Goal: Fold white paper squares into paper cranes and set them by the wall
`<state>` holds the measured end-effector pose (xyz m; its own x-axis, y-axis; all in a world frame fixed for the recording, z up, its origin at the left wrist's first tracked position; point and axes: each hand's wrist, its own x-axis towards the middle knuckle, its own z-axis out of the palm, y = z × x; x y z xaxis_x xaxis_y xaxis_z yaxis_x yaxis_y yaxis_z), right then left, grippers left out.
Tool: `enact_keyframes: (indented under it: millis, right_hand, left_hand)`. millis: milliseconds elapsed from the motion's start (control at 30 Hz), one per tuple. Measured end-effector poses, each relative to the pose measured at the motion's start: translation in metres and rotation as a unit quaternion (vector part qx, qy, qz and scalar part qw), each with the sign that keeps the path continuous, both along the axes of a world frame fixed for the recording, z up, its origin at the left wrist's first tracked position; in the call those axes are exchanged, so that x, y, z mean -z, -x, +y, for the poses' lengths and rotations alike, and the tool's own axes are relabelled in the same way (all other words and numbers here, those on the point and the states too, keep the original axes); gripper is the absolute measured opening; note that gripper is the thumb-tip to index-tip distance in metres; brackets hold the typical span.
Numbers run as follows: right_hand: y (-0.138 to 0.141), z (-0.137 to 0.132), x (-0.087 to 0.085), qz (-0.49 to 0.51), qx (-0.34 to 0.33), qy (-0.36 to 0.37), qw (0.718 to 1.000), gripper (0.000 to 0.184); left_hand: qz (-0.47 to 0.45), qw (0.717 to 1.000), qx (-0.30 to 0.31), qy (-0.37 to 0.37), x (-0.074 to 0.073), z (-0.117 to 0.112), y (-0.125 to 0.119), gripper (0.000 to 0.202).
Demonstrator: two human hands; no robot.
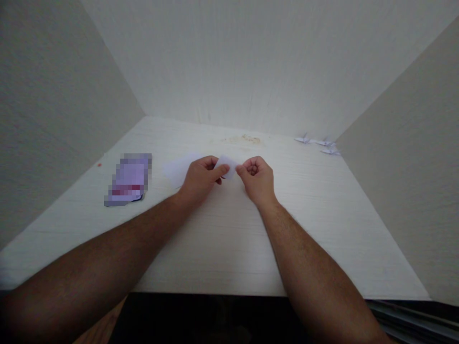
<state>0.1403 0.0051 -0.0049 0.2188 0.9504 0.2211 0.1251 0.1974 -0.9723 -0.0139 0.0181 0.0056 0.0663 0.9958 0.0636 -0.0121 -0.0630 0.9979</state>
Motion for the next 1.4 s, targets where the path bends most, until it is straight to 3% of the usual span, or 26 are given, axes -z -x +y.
enact_keyframes:
  millis: [267, 533, 833, 1200, 1400]
  right_hand:
    - [0.0051, -0.0004, -0.0025, -0.008, 0.022, -0.02, 1.0, 0.024]
    - [0.0048, -0.0009, -0.0024, -0.045, 0.035, -0.034, 0.998, 0.02]
    - [0.0049, -0.0031, -0.0031, -0.08, 0.042, -0.043, 0.995, 0.017]
    - [0.0021, 0.0004, 0.0001, -0.021, 0.024, -0.019, 0.999, 0.019]
    - [0.003, -0.0006, -0.0032, 0.008, 0.037, -0.048, 0.998, 0.019]
  left_hand:
    - [-0.039, 0.999, 0.017, 0.001, 0.0032, 0.0001, -0.0014, 0.022]
    - [0.006, 1.0, 0.024, 0.006, 0.0014, -0.0016, -0.0011, 0.023]
    - [-0.01, 1.0, 0.006, 0.009, 0.0024, -0.001, -0.0034, 0.026]
    - [-0.058, 0.998, 0.017, 0.011, 0.0049, 0.0008, -0.0026, 0.028]
    - [-0.047, 0.999, 0.001, 0.001, 0.0049, 0.0019, -0.0019, 0.034]
